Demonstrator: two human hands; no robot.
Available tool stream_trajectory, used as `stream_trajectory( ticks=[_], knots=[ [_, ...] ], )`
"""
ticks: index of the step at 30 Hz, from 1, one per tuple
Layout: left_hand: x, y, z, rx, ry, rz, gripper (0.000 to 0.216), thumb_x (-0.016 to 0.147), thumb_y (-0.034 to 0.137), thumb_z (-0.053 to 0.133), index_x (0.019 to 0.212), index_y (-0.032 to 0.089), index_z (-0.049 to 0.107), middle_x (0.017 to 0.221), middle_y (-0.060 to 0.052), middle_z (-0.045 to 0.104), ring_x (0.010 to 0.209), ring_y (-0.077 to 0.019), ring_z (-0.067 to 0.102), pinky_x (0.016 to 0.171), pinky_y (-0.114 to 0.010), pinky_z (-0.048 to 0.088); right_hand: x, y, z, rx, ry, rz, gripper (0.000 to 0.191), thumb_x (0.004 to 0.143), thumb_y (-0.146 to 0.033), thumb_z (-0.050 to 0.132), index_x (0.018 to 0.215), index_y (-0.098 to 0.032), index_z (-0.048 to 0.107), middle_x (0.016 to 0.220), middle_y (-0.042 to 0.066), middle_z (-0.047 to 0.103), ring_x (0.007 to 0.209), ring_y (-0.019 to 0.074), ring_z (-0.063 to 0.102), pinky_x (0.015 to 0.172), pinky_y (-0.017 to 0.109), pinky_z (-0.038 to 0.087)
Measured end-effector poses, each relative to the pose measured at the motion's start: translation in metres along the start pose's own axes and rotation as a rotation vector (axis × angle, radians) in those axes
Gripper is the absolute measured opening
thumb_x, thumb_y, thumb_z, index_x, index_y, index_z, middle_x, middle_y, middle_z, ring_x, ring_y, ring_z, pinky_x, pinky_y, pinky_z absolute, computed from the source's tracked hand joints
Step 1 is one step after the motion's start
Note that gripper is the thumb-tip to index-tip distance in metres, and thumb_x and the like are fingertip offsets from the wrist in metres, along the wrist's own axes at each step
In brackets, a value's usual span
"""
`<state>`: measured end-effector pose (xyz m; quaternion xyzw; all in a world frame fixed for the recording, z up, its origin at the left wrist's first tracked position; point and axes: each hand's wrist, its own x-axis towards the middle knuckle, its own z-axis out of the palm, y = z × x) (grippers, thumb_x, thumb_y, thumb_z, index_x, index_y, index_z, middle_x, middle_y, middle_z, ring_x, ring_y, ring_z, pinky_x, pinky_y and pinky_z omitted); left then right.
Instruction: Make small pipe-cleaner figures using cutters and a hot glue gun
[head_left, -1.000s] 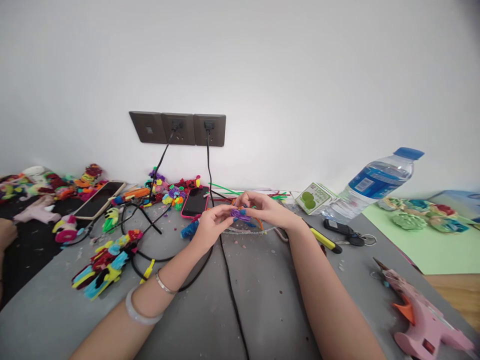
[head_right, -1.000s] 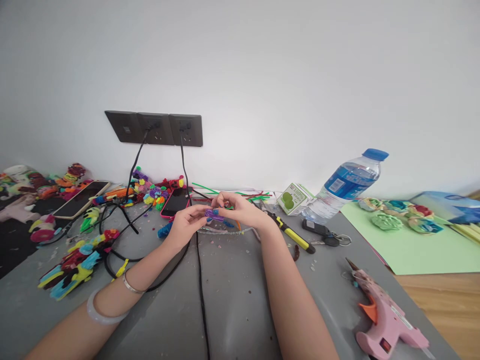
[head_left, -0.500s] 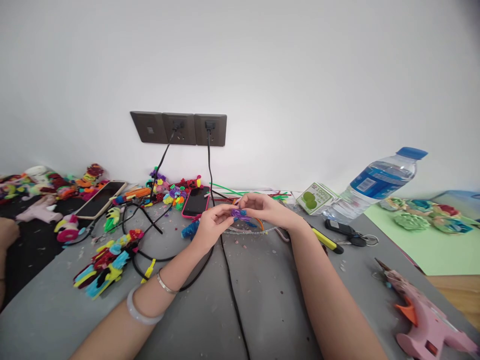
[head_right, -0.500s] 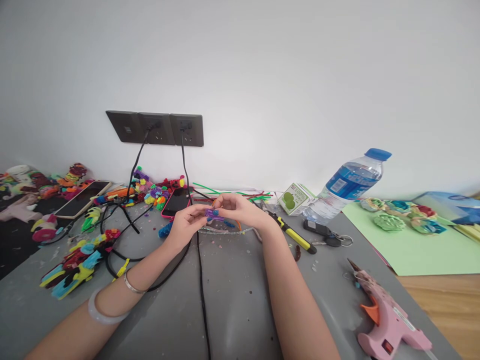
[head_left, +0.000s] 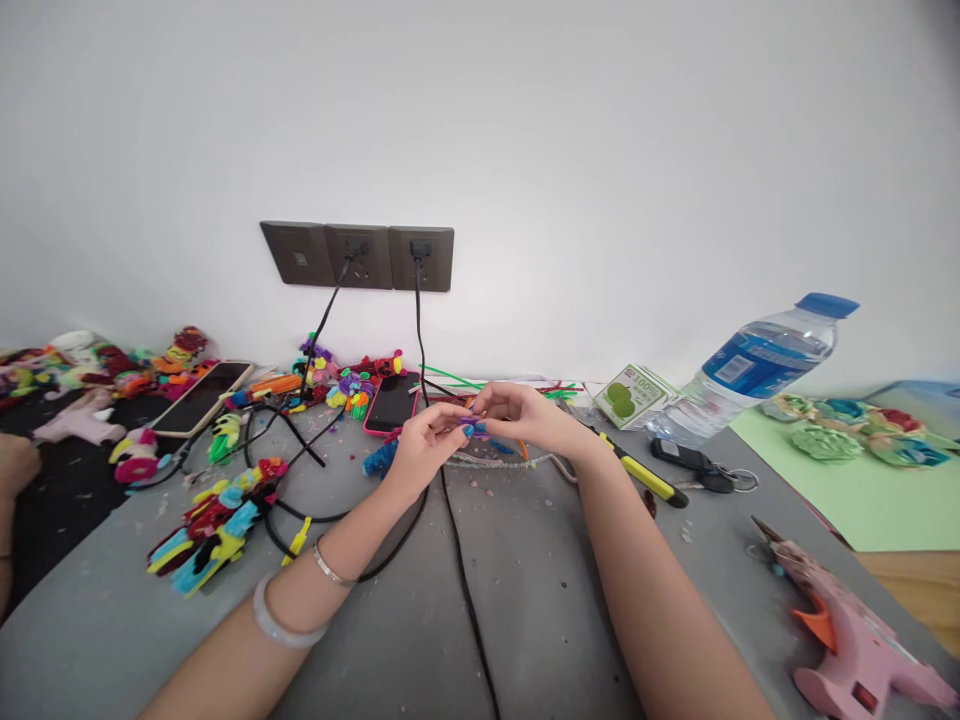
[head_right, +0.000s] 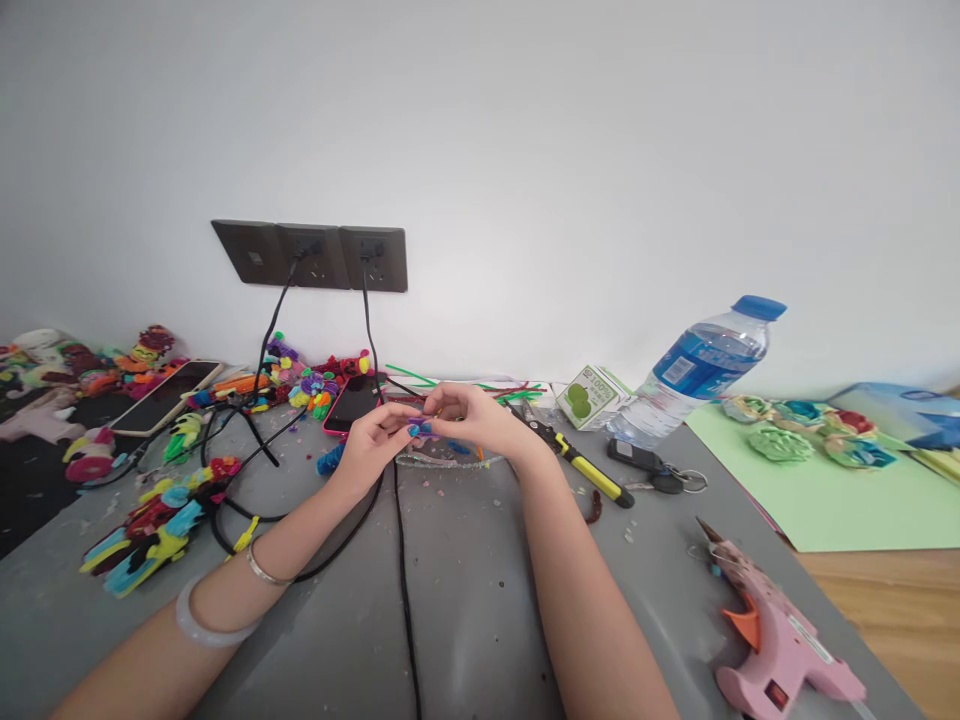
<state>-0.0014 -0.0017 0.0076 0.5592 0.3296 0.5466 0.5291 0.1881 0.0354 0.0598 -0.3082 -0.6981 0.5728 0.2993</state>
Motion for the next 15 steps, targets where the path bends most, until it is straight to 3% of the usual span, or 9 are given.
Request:
stream_trajectory(
  ticks=[5, 8, 11, 15],
  knots=[
    [-0.0003, 0.0023, 0.0011, 0.001, 0.049, 0.03, 0.032, 0.079, 0.038, 0.074, 0.099, 0.014, 0.067, 0.095, -0.009, 0.075, 0.077, -0.0164, 0.07, 0.069, -0.027, 0.058, -0.0026, -0.0027, -0.0017, -0.009, 0.007, -0.017, 0.027, 0.081, -0.039, 0.073, 0.093, -0.018, 0.062, 0.096, 0.005, 0.067, 0.084, 0.0165, 0.065, 0.075, 0.03, 0.053],
    [-0.0004, 0.0042, 0.0007, 0.015, 0.104, 0.07, 0.031, 0.079, 0.038, 0.073, 0.1, 0.015, 0.066, 0.102, -0.011, 0.075, 0.091, -0.0206, 0.072, 0.076, -0.03, 0.06, -0.0056, -0.0038, -0.0044, 0.045, -0.041, -0.005, 0.029, 0.081, -0.034, 0.073, 0.102, -0.02, 0.06, 0.103, 0.006, 0.067, 0.092, 0.0181, 0.066, 0.079, 0.032, 0.055],
    [-0.0003, 0.0051, 0.0, 0.021, 0.124, 0.107, 0.032, 0.08, 0.035, 0.074, 0.102, 0.015, 0.065, 0.108, -0.012, 0.074, 0.104, -0.023, 0.07, 0.087, -0.033, 0.059, -0.0061, -0.0026, -0.0059, 0.061, -0.073, -0.004, 0.032, 0.081, -0.03, 0.073, 0.107, -0.022, 0.058, 0.098, 0.004, 0.068, 0.09, 0.0179, 0.067, 0.077, 0.033, 0.056],
    [0.0001, 0.0037, -0.0008, 0.014, 0.127, 0.131, 0.032, 0.081, 0.034, 0.073, 0.105, 0.015, 0.065, 0.112, -0.013, 0.073, 0.109, -0.0232, 0.069, 0.091, -0.034, 0.058, -0.0037, -0.0016, -0.005, -0.032, -0.021, -0.062, 0.027, 0.081, -0.029, 0.071, 0.104, -0.021, 0.058, 0.091, 0.003, 0.068, 0.082, 0.0165, 0.067, 0.074, 0.031, 0.055]
  ],
)
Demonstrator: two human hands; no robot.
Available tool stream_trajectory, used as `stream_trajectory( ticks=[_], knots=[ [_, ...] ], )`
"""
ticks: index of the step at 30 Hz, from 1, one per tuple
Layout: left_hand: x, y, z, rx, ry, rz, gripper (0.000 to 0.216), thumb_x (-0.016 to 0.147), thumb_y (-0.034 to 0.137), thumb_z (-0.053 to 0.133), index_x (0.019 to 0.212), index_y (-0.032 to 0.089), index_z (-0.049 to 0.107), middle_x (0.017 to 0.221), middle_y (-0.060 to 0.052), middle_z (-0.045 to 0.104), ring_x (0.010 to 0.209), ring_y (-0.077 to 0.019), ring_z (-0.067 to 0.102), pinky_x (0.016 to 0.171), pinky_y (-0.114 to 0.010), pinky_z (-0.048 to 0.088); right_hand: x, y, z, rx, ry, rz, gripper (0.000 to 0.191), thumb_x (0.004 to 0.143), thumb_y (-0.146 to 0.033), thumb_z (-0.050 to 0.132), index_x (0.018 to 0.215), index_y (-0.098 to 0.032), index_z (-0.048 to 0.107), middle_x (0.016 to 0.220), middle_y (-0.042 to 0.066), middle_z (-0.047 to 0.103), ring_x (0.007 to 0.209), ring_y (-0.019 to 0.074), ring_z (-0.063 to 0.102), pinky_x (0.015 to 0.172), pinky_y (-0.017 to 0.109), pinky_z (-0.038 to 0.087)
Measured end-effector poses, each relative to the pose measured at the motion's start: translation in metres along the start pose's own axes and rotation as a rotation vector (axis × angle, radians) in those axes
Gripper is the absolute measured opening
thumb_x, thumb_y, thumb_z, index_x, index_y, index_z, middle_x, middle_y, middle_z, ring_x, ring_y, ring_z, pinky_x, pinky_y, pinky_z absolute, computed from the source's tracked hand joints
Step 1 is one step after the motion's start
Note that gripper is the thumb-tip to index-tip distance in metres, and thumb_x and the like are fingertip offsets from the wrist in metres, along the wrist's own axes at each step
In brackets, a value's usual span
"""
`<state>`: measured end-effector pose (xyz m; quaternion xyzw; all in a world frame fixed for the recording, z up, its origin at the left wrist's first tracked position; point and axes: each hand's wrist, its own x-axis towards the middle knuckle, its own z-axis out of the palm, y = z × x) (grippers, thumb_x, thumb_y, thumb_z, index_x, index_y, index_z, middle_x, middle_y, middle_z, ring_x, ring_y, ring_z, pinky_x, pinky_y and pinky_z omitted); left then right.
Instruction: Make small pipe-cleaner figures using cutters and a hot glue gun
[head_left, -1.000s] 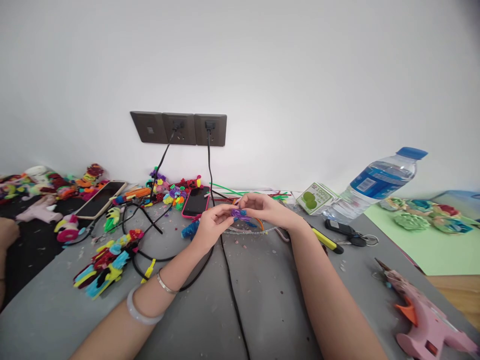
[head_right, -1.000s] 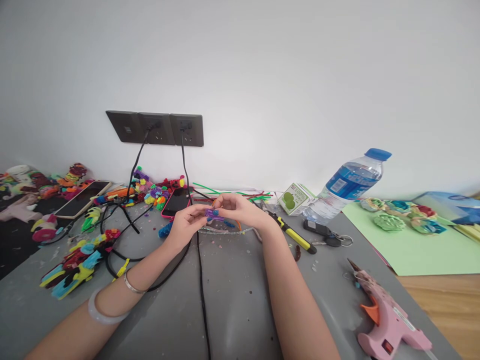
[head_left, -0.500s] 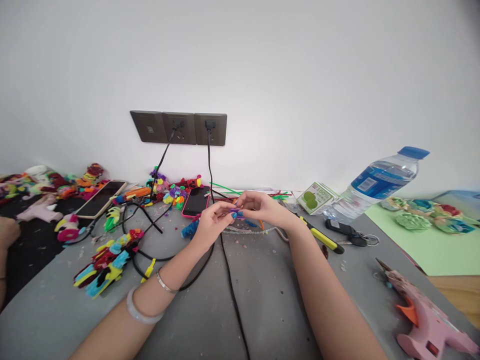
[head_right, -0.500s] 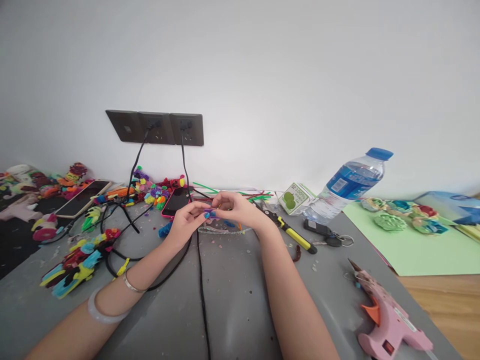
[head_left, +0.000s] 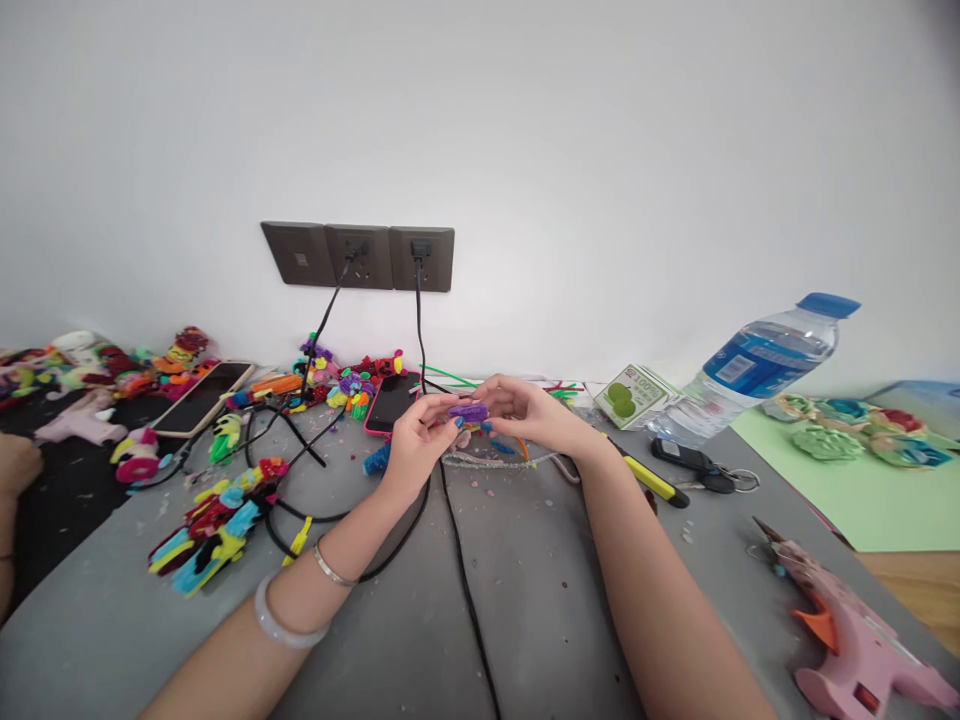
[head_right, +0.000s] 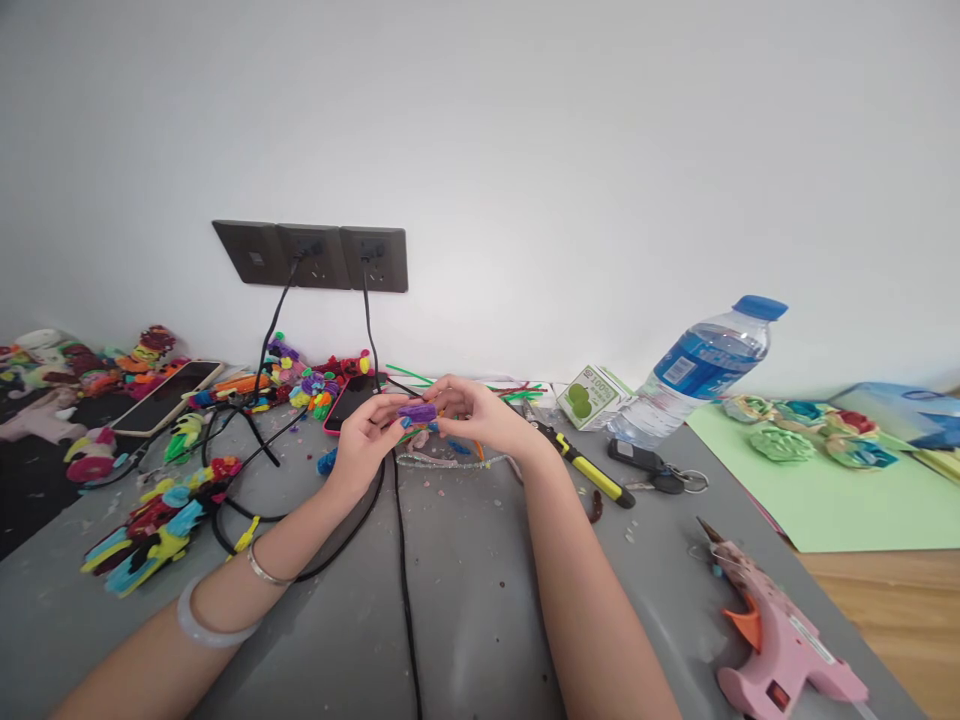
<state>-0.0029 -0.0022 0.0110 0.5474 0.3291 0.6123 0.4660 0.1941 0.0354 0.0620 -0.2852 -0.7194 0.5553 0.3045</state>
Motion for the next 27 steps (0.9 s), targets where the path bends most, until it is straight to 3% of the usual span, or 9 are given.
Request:
stream_trajectory(
  ticks=[8, 15, 27],
  knots=[
    [-0.001, -0.0027, 0.0031, 0.055, -0.022, 0.024, 0.029, 0.079, 0.032, 0.072, 0.103, 0.016, 0.065, 0.109, -0.01, 0.071, 0.098, -0.0193, 0.068, 0.08, -0.029, 0.06, 0.0006, -0.0037, 0.0007, -0.111, 0.079, -0.064, 0.02, 0.083, -0.032, 0.069, 0.096, -0.02, 0.06, 0.09, 0.004, 0.068, 0.079, 0.0164, 0.064, 0.074, 0.032, 0.052],
    [-0.0015, -0.0019, 0.0037, 0.08, -0.009, -0.02, 0.025, 0.078, 0.027, 0.071, 0.099, 0.016, 0.066, 0.099, -0.008, 0.071, 0.083, -0.0157, 0.068, 0.07, -0.026, 0.059, 0.0012, -0.0022, 0.0018, -0.138, 0.065, -0.075, 0.016, 0.084, -0.03, 0.067, 0.094, -0.02, 0.06, 0.087, 0.003, 0.066, 0.077, 0.0162, 0.062, 0.073, 0.031, 0.05],
    [-0.0003, -0.0028, 0.0014, 0.09, -0.017, -0.047, 0.024, 0.075, 0.024, 0.07, 0.097, 0.015, 0.069, 0.097, -0.008, 0.074, 0.076, -0.0163, 0.07, 0.066, -0.028, 0.06, 0.0016, 0.0018, 0.0022, -0.117, 0.03, -0.108, 0.013, 0.084, -0.026, 0.064, 0.089, -0.022, 0.054, 0.085, 0.001, 0.061, 0.076, 0.015, 0.058, 0.07, 0.029, 0.045]
  ],
)
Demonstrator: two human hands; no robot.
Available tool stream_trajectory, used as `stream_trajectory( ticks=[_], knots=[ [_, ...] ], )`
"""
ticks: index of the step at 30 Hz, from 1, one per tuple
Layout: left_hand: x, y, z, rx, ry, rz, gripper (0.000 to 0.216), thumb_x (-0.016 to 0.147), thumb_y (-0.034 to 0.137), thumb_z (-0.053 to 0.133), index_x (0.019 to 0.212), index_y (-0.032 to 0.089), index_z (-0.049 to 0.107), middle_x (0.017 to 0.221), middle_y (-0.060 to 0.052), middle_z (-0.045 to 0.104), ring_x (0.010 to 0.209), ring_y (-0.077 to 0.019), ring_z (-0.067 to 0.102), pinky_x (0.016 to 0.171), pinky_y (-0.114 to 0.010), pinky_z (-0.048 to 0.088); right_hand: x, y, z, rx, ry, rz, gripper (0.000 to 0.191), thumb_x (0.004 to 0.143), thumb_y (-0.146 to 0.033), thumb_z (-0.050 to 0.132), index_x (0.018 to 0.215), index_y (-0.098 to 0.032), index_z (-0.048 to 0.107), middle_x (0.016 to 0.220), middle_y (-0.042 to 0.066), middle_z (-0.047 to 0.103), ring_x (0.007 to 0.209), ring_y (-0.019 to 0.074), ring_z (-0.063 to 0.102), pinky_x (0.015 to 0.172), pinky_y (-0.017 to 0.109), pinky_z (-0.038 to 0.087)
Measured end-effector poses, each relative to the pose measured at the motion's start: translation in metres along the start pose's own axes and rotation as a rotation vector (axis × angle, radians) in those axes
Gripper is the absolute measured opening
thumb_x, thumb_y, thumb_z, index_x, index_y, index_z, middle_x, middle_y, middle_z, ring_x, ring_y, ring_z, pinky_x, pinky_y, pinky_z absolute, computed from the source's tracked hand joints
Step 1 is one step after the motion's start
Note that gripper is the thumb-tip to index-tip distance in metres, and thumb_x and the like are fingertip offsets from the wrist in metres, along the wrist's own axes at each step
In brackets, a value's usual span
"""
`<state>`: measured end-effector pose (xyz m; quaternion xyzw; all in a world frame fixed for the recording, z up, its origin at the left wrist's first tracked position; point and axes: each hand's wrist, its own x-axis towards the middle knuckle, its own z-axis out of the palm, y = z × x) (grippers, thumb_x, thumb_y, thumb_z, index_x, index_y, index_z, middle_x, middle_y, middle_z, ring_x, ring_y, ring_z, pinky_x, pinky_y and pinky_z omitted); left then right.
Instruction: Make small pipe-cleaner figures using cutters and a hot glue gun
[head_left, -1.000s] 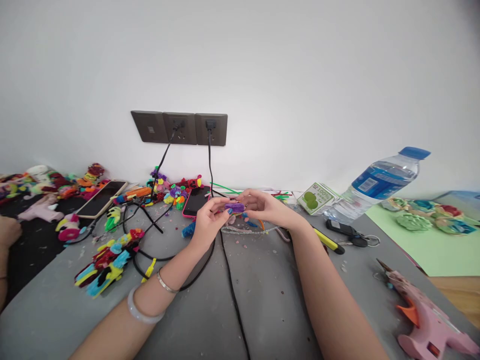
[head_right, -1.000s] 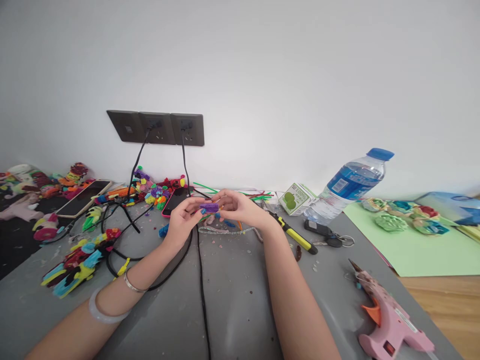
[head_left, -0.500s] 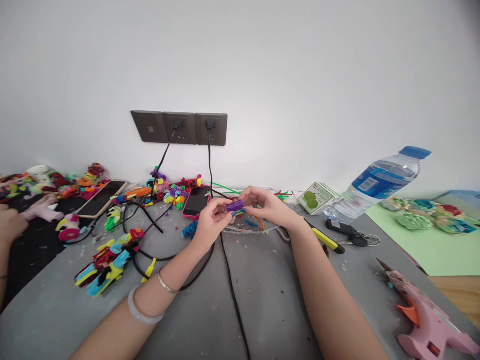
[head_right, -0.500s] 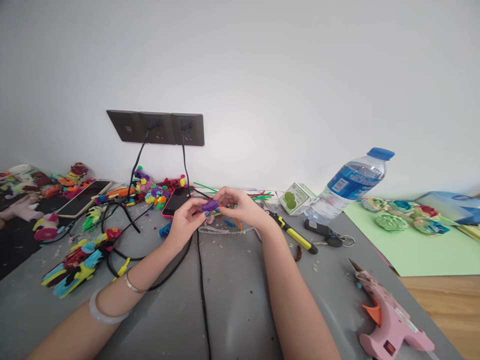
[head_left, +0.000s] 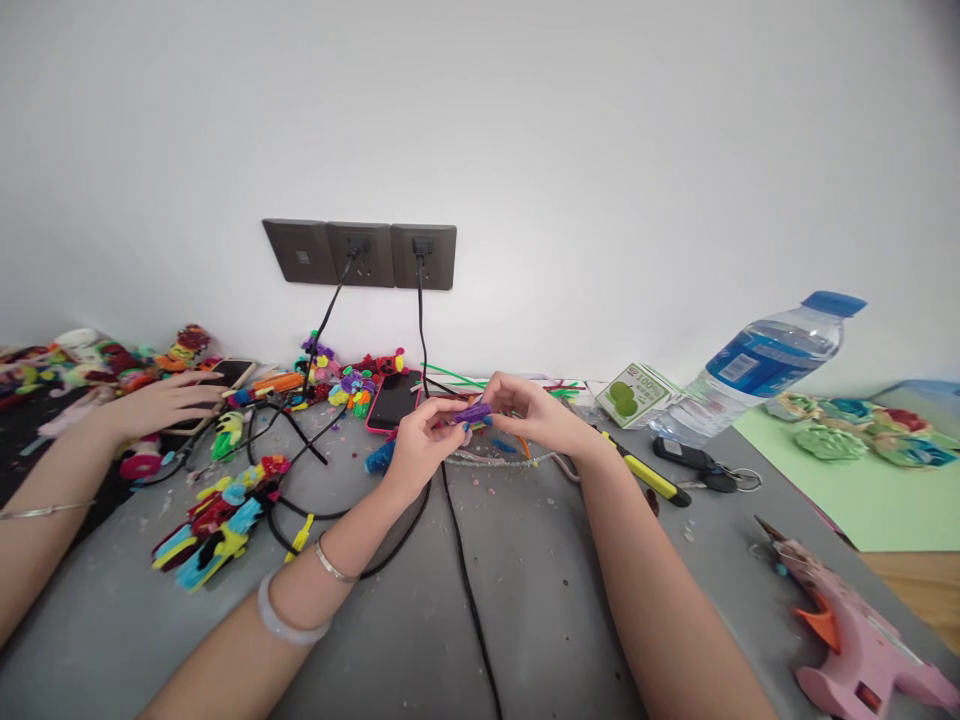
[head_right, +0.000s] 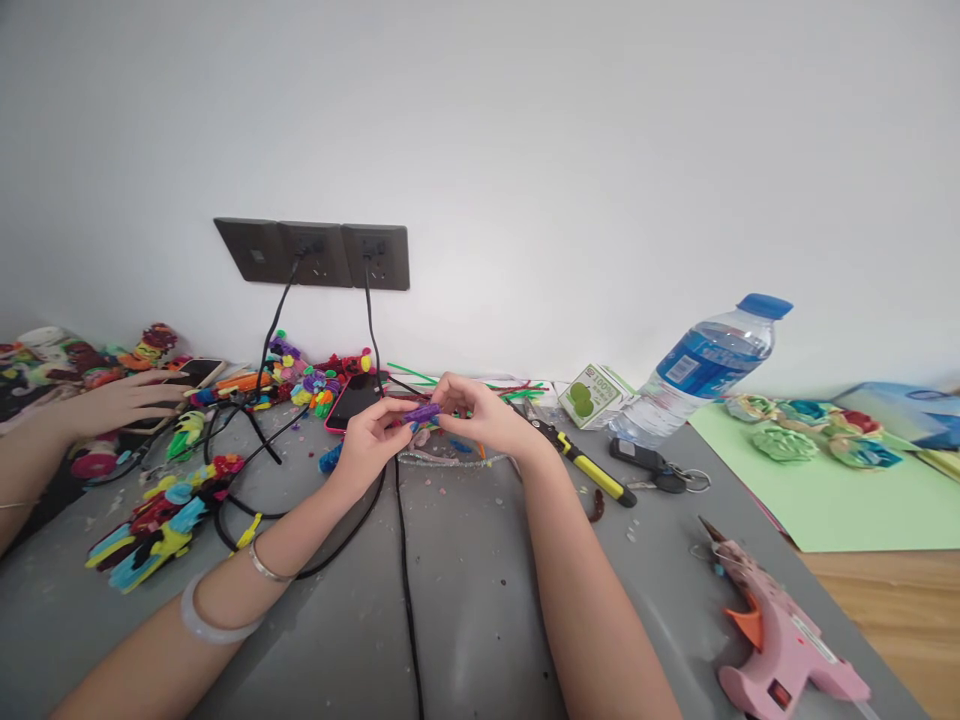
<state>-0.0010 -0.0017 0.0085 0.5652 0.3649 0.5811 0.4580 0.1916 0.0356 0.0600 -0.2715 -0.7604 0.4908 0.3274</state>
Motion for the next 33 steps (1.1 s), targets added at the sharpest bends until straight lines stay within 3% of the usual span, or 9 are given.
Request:
stream_trajectory(
  ticks=[13, 22, 28, 33],
  knots=[
    [0.0009, 0.001, -0.0004, -0.006, -0.007, -0.011, 0.025, 0.073, 0.025, 0.072, 0.095, 0.014, 0.07, 0.098, -0.009, 0.074, 0.077, -0.0169, 0.07, 0.068, -0.029, 0.06, 0.0001, 0.0004, 0.0013, 0.047, -0.009, 0.006, 0.012, 0.086, -0.026, 0.065, 0.085, -0.021, 0.054, 0.082, 0.0, 0.06, 0.072, 0.0144, 0.057, 0.067, 0.028, 0.044],
    [0.0011, 0.0043, 0.0032, -0.021, 0.038, 0.074, 0.017, 0.073, 0.021, 0.072, 0.089, 0.017, 0.066, 0.087, -0.003, 0.069, 0.075, -0.0128, 0.067, 0.069, -0.024, 0.058, 0.0005, 0.0005, 0.001, 0.063, -0.028, 0.018, 0.012, 0.087, -0.026, 0.063, 0.088, -0.02, 0.052, 0.081, -0.001, 0.061, 0.071, 0.0127, 0.056, 0.065, 0.025, 0.044],
    [0.0018, 0.003, 0.0022, -0.018, 0.031, 0.069, 0.016, 0.075, 0.028, 0.074, 0.083, 0.017, 0.065, 0.079, -0.002, 0.068, 0.067, -0.0129, 0.066, 0.065, -0.026, 0.057, 0.002, 0.0011, 0.0019, 0.06, -0.01, -0.009, 0.019, 0.086, -0.028, 0.065, 0.102, -0.02, 0.057, 0.092, 0.002, 0.062, 0.078, 0.014, 0.059, 0.069, 0.027, 0.047],
    [0.0018, -0.0002, 0.0021, -0.036, 0.036, 0.077, 0.019, 0.075, 0.03, 0.075, 0.08, 0.016, 0.064, 0.08, -0.003, 0.068, 0.071, -0.0141, 0.067, 0.066, -0.027, 0.058, 0.0031, 0.0057, 0.0022, 0.126, -0.015, -0.034, 0.02, 0.084, -0.032, 0.07, 0.097, -0.019, 0.062, 0.093, 0.004, 0.064, 0.082, 0.0161, 0.064, 0.074, 0.03, 0.052]
  ],
)
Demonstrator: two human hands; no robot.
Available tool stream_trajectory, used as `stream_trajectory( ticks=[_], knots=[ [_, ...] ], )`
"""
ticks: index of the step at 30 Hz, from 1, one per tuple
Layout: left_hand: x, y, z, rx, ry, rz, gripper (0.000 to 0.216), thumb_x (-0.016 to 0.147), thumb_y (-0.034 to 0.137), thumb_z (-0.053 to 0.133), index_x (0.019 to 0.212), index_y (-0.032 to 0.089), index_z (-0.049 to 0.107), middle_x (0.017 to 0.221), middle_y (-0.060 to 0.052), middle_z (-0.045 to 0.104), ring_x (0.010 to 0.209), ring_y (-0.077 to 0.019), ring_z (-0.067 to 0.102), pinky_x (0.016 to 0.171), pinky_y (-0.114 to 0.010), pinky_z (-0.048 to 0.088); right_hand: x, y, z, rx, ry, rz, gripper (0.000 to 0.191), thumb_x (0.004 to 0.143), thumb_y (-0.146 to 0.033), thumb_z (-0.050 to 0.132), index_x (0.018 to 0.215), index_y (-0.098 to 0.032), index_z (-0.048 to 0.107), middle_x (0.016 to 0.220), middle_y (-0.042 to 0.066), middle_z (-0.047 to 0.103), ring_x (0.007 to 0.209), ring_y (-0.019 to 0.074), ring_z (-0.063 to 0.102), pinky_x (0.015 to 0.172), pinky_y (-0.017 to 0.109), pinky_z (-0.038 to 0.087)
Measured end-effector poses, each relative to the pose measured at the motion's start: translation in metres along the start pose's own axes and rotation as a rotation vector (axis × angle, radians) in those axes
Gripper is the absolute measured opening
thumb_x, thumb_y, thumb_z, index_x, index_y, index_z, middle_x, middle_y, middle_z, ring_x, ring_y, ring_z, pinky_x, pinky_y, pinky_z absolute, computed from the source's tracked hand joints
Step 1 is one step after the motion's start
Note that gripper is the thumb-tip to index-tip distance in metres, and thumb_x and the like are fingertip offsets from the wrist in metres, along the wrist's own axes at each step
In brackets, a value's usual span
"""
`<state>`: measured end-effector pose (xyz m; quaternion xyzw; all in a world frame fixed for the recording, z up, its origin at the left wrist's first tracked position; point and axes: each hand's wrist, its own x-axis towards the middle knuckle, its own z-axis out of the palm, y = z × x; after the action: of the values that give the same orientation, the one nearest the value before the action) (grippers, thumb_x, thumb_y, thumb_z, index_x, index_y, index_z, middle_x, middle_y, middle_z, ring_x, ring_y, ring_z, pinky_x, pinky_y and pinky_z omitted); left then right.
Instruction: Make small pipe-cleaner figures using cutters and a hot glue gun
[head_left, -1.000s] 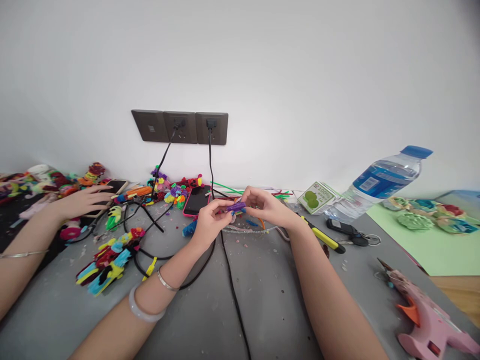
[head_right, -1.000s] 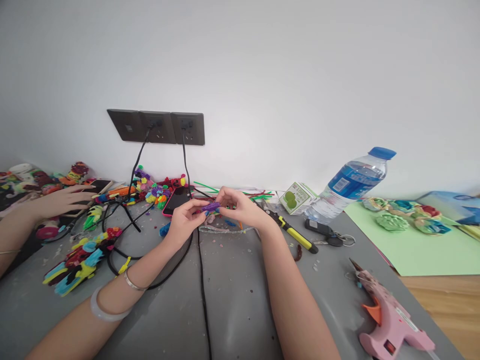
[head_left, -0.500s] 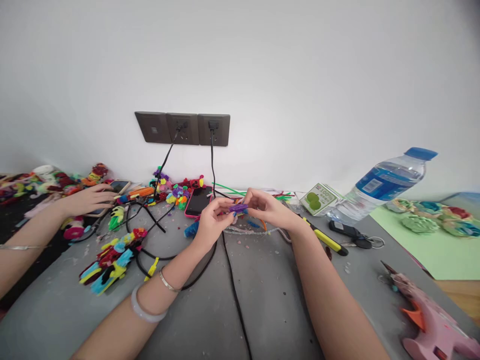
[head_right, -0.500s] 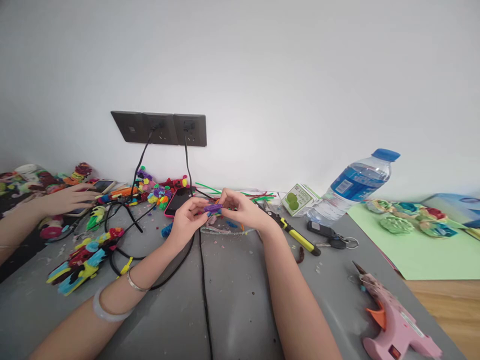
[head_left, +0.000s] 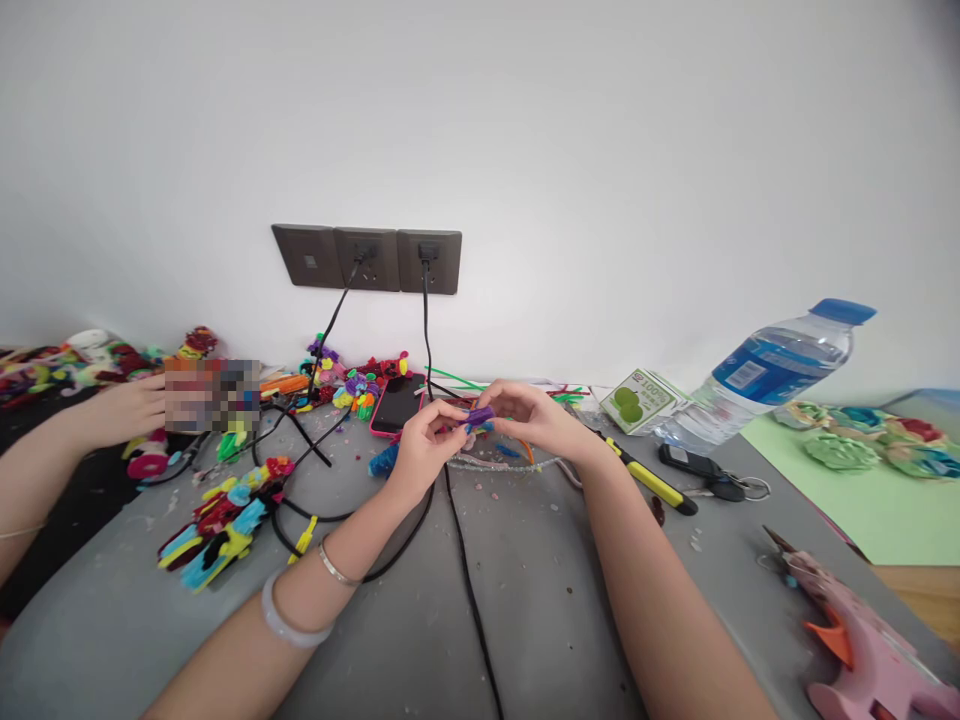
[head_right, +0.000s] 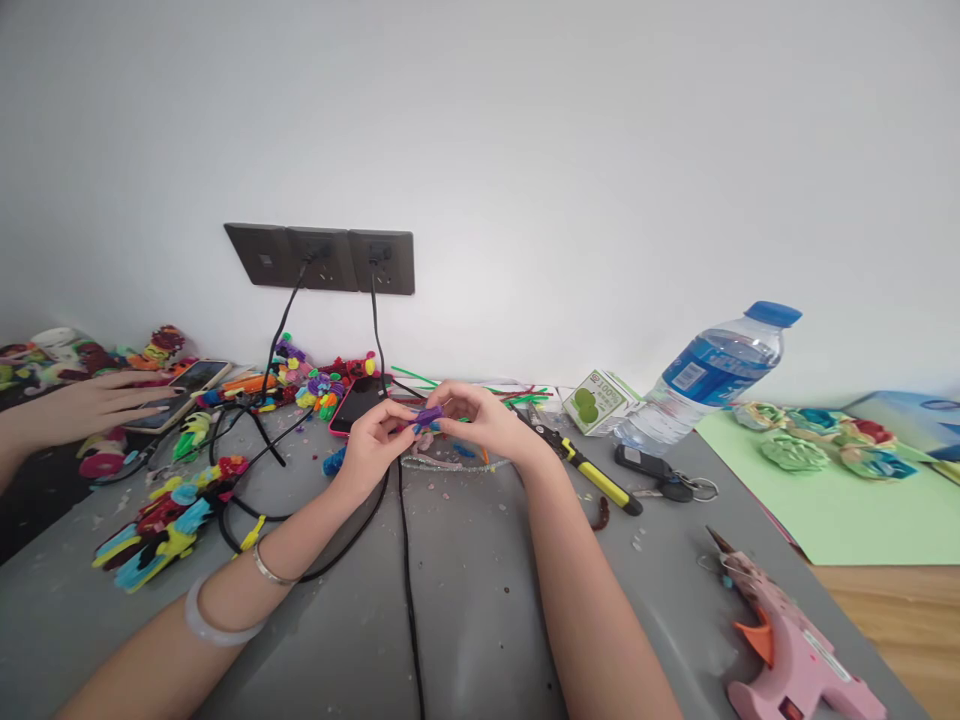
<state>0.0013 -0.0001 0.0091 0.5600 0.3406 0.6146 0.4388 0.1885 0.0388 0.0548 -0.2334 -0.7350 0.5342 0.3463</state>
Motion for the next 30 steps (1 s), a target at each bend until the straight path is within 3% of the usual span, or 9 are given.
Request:
stream_trajectory(
  ticks=[7, 14, 19, 30],
  knots=[
    [-0.0011, -0.0024, 0.0001, -0.013, -0.004, 0.029, 0.016, 0.076, 0.027, 0.074, 0.084, 0.016, 0.065, 0.099, -0.006, 0.066, 0.085, -0.0154, 0.068, 0.07, -0.027, 0.059, 0.0003, 0.0012, 0.0001, -0.042, 0.066, 0.022, 0.019, 0.082, -0.034, 0.073, 0.088, -0.018, 0.065, 0.089, 0.004, 0.068, 0.08, 0.0165, 0.065, 0.075, 0.031, 0.053],
    [-0.0008, 0.0003, 0.0005, -0.044, 0.002, -0.013, 0.016, 0.077, 0.025, 0.072, 0.087, 0.017, 0.063, 0.086, -0.002, 0.064, 0.073, -0.0118, 0.064, 0.065, -0.024, 0.058, 0.0008, 0.0006, 0.0001, -0.015, 0.076, 0.031, 0.018, 0.08, -0.031, 0.074, 0.089, -0.018, 0.065, 0.092, 0.004, 0.069, 0.084, 0.0171, 0.066, 0.077, 0.031, 0.053],
    [-0.0002, -0.0017, -0.0004, -0.046, 0.018, -0.017, 0.018, 0.075, 0.028, 0.075, 0.083, 0.016, 0.063, 0.089, -0.003, 0.065, 0.078, -0.0141, 0.065, 0.065, -0.026, 0.059, -0.0002, 0.001, 0.0002, 0.04, 0.06, 0.033, 0.017, 0.081, -0.027, 0.073, 0.093, -0.019, 0.065, 0.095, 0.004, 0.07, 0.088, 0.0175, 0.067, 0.079, 0.031, 0.054],
    [-0.0008, -0.0014, -0.0002, -0.072, 0.001, -0.07, 0.018, 0.071, 0.027, 0.077, 0.077, 0.014, 0.065, 0.094, -0.007, 0.067, 0.077, -0.0145, 0.067, 0.064, -0.027, 0.061, -0.0007, 0.0038, -0.0002, 0.009, 0.089, 0.002, 0.012, 0.079, -0.028, 0.074, 0.08, -0.019, 0.067, 0.085, 0.004, 0.07, 0.08, 0.0163, 0.066, 0.072, 0.03, 0.054]
  ],
)
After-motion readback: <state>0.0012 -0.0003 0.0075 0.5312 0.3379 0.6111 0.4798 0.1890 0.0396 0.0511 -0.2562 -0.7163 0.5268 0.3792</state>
